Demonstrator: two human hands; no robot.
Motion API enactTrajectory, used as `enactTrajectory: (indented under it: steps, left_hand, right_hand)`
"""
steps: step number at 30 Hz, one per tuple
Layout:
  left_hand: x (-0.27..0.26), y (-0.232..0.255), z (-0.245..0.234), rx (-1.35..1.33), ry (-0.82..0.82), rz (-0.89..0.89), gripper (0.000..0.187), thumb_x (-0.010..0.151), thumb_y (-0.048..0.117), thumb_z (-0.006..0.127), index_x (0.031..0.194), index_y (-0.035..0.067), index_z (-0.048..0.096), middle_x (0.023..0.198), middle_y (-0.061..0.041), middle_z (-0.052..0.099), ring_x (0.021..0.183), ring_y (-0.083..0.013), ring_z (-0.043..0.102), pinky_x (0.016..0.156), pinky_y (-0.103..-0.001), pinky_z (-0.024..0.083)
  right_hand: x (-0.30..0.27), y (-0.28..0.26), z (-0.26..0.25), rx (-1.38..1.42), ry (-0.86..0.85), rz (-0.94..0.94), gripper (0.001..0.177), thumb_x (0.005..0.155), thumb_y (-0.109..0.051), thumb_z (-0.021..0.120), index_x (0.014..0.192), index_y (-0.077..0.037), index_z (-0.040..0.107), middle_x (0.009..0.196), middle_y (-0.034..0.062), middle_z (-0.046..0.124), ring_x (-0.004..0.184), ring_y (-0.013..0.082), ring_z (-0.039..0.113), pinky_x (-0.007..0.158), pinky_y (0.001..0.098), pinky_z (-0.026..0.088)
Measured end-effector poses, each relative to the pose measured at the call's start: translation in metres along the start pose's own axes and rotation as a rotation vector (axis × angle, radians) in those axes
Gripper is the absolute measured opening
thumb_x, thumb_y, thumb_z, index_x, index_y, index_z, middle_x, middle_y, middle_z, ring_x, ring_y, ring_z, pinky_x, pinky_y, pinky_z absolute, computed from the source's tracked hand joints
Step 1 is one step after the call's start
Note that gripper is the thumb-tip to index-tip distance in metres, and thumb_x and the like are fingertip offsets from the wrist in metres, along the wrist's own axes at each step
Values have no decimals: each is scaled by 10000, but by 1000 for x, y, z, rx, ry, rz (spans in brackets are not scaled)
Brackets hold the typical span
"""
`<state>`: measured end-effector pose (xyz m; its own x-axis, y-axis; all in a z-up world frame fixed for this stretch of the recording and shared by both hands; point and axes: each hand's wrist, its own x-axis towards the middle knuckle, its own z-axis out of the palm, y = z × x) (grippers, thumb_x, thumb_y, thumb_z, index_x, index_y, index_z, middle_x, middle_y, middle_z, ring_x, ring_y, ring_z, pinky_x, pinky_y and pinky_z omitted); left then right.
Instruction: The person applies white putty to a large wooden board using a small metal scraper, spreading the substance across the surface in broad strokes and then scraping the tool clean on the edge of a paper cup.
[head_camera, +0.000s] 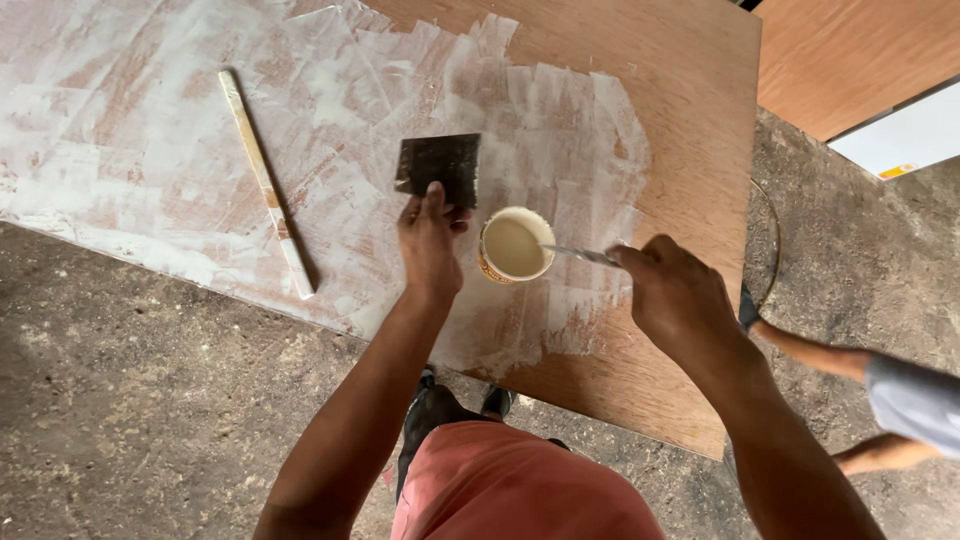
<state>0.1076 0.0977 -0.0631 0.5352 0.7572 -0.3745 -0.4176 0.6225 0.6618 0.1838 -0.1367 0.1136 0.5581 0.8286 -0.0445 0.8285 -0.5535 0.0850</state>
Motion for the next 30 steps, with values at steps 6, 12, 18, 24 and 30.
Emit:
enactTrajectory:
  steps: [6, 12, 18, 24, 30]
  left_hand:
    - [0, -27, 21, 44, -128, -7, 225, 1041, 243, 576, 972, 55, 677, 785, -8, 612, 642, -131, 523, 567, -292, 441]
    - [-22, -28, 54, 407, -175, 205, 333, 1060, 277, 484, 952, 47, 697, 712, -27, 637, 568, -122, 519, 496, -309, 429]
    - [-48, -20, 75, 548, -174, 465, 305, 1054, 235, 508, 947, -7, 661, 631, -118, 597, 542, -185, 528, 508, -374, 436]
    - [-48, -29, 73, 688, -180, 634, 303, 1085, 229, 502, 917, 1, 610, 666, -149, 599, 554, -245, 572, 530, -404, 451]
    - [-44, -31, 69, 631, -158, 605, 293, 1063, 233, 499, 955, -1, 640, 643, -141, 617, 534, -228, 590, 509, -393, 475]
  right_hand:
    - [28, -17, -5, -338, 205, -270, 246, 789, -54, 671, 1022, -48, 751, 805, 72, 602, 751, 210, 619, 712, 351, 508]
    - [32, -26, 0, -463, 290, -429, 101, 785, -83, 684, 866, -59, 738, 757, 38, 580, 742, 181, 580, 781, 342, 447]
    - [31, -26, 9, -601, 351, -488, 116, 763, -124, 669, 824, -52, 736, 723, 34, 578, 727, 173, 567, 761, 330, 429]
    - [31, -16, 32, -369, 220, -390, 55, 807, -87, 695, 771, -55, 720, 684, 65, 615, 650, 190, 592, 691, 365, 429]
    - [28, -3, 42, 50, 8, -26, 133, 864, -192, 719, 800, -76, 735, 673, 75, 689, 572, 228, 641, 609, 418, 467]
